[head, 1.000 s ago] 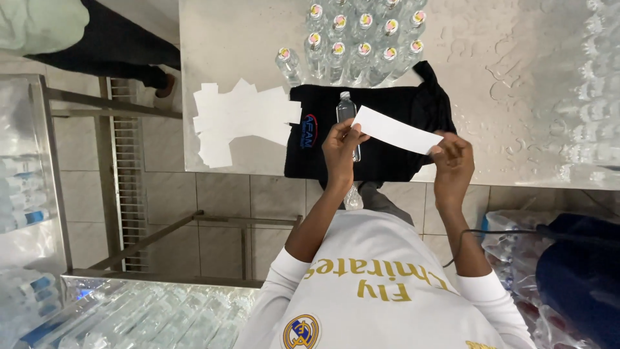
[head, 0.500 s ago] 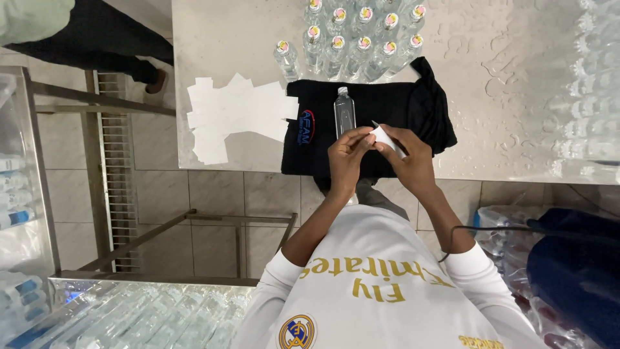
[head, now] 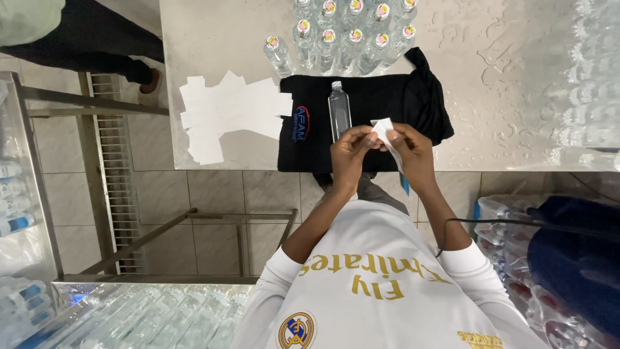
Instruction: The person repeatedly picks up clear plastic water bottles and applies rectangular paper labels to them. They peel the backing off the labels and wrap them around the bottles, smoothing them down before placing the labeled bottles onto a nearby surface.
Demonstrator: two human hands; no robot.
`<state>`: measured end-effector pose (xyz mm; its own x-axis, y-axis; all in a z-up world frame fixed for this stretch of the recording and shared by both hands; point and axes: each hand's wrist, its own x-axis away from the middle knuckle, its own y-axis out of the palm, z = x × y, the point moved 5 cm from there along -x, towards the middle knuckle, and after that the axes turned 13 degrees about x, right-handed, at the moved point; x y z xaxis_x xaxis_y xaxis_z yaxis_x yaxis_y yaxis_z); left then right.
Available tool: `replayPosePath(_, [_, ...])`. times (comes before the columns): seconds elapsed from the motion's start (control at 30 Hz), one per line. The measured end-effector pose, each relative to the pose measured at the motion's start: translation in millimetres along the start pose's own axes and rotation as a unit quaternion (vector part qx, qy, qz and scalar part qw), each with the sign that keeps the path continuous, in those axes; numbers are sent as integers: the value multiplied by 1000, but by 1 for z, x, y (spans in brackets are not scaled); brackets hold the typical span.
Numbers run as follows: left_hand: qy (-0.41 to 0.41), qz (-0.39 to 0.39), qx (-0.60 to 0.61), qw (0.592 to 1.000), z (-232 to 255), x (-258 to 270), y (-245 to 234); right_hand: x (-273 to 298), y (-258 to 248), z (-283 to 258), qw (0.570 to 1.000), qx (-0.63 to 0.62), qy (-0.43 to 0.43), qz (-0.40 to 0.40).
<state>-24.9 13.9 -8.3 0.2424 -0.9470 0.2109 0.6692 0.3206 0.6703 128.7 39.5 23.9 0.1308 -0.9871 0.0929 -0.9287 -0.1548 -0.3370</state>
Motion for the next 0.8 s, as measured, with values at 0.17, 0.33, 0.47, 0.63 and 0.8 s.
replayPosePath(0.17, [-8,28,-8,1000,-5,-4,-12,8,-24,36,992,-11,75,101])
replayPosePath(0.33, [43,134,38,989,17,-31,-44,46,-31,19,978,-34,177,106])
replayPosePath(0.47, [65,146,25,987,33,-43,-40,67,-24,46,962,-16,261,-76])
replayPosePath(0.63, [155,39,-103,982,38,-39,-15,25,-82,31,973,213,87,-7])
replayPosePath(0.8, [127,-49,-102,985,23,-26,10,-12,-68,-63,983,171,-50,33])
